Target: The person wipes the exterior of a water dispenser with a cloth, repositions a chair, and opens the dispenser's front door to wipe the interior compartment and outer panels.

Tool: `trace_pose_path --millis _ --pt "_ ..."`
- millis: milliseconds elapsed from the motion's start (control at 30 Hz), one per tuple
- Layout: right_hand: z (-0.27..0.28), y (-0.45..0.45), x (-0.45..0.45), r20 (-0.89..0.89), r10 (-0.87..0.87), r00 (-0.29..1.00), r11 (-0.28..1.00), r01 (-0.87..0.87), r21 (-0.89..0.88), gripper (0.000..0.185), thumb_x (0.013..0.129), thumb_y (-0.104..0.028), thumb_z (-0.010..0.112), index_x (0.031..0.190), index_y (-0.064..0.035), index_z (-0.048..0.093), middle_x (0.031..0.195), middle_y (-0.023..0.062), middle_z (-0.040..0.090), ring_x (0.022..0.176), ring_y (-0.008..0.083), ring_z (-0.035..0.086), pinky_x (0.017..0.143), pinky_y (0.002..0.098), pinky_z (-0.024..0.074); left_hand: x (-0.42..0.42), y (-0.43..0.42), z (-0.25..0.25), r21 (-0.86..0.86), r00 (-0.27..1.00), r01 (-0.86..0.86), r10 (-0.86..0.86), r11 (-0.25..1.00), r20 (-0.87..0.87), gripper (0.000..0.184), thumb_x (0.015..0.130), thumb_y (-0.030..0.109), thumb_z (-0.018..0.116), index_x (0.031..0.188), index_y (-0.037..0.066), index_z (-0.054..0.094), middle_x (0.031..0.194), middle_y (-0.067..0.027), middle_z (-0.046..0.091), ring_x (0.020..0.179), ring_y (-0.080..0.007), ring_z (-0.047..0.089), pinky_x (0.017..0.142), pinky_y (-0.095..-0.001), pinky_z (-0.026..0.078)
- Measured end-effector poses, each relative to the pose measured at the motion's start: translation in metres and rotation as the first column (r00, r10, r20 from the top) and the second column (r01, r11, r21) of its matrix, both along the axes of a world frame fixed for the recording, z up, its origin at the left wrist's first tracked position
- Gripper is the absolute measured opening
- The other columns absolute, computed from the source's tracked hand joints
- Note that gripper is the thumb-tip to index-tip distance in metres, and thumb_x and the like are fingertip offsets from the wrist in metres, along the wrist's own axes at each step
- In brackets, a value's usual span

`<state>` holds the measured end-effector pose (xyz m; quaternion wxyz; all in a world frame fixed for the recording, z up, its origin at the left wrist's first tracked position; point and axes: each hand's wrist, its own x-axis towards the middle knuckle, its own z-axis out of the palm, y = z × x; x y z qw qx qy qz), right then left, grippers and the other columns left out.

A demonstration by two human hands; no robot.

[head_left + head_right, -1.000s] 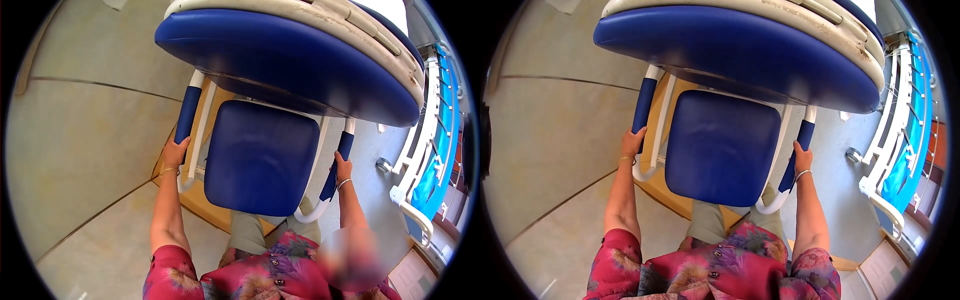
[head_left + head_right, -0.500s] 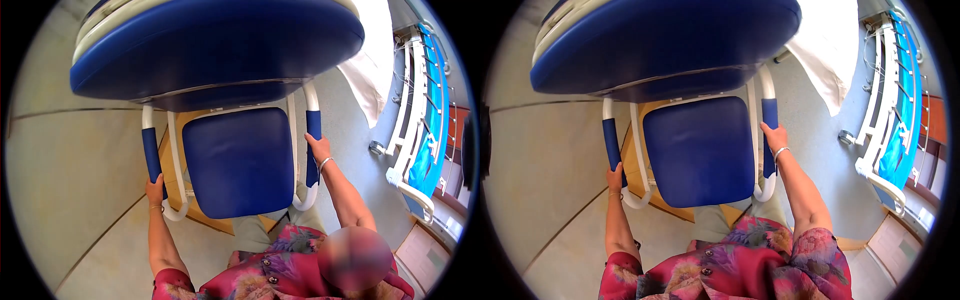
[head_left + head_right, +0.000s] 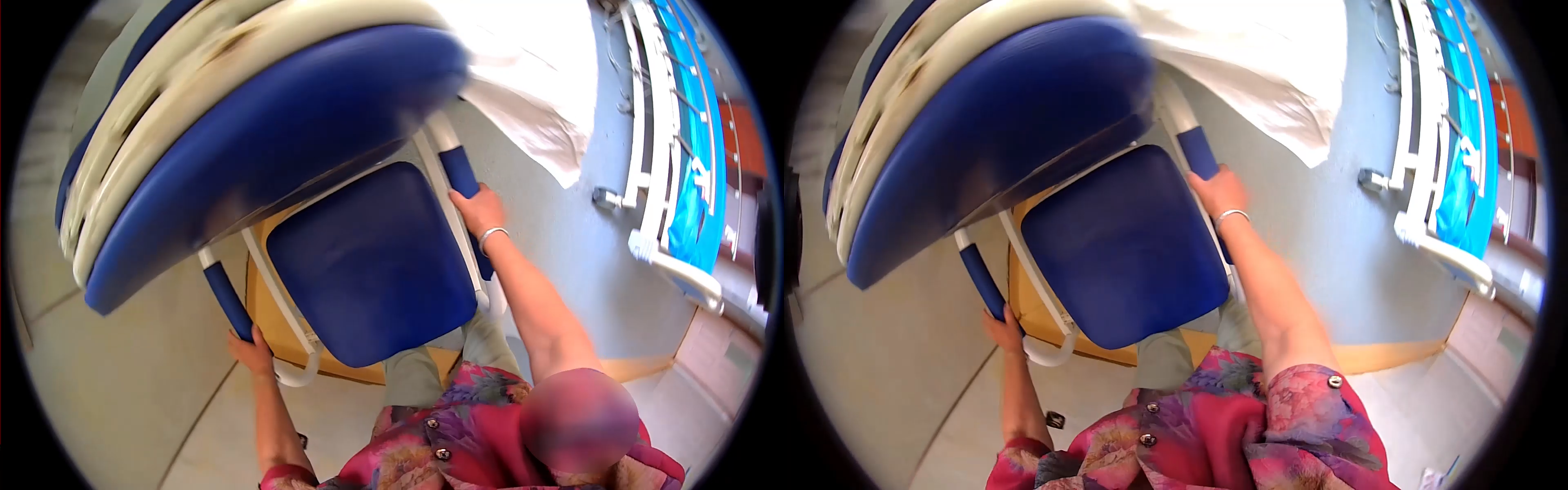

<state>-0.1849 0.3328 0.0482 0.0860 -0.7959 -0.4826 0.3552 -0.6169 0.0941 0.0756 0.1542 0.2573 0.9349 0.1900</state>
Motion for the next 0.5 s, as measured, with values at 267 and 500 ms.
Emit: trace_pose_path --millis 267,500 --pt "0.012 -0.007 0.012 -0.141 -0.048 0.989 0.997 0.040 -0.061 0.061 0.064 -0.051 0.062 0.097 0.0006 0.060 0.091 0.0241 0.061 0.088 0.0356 0.059 0.076 0.0416 0.0475 0.254 0.125 0.047 0.232 0.085 0.972 -0.982 0.044 -0.170 0.028 0.075 0.008 0.058 0.102 0.001 0.054 0.112 -0.0190 0.049 0.108 -0.0386 0.045 0.092 -0.0443 0.036" --pt "-0.061 -0.083 0.088 -0.856 -0.417 0.305 0.626 0.780 -0.027 0.038 0.080 -0.023 0.058 0.106 0.0036 0.055 0.079 0.0068 0.061 0.075 0.0135 0.057 0.068 0.0266 0.0453 0.389 0.234 -0.017 -0.006 -0.375 0.920 -0.873 -0.393 -0.312 0.020 0.078 0.023 0.058 0.089 0.006 0.060 0.090 -0.0101 0.060 0.084 -0.0275 0.055 0.082 -0.0394 0.040"
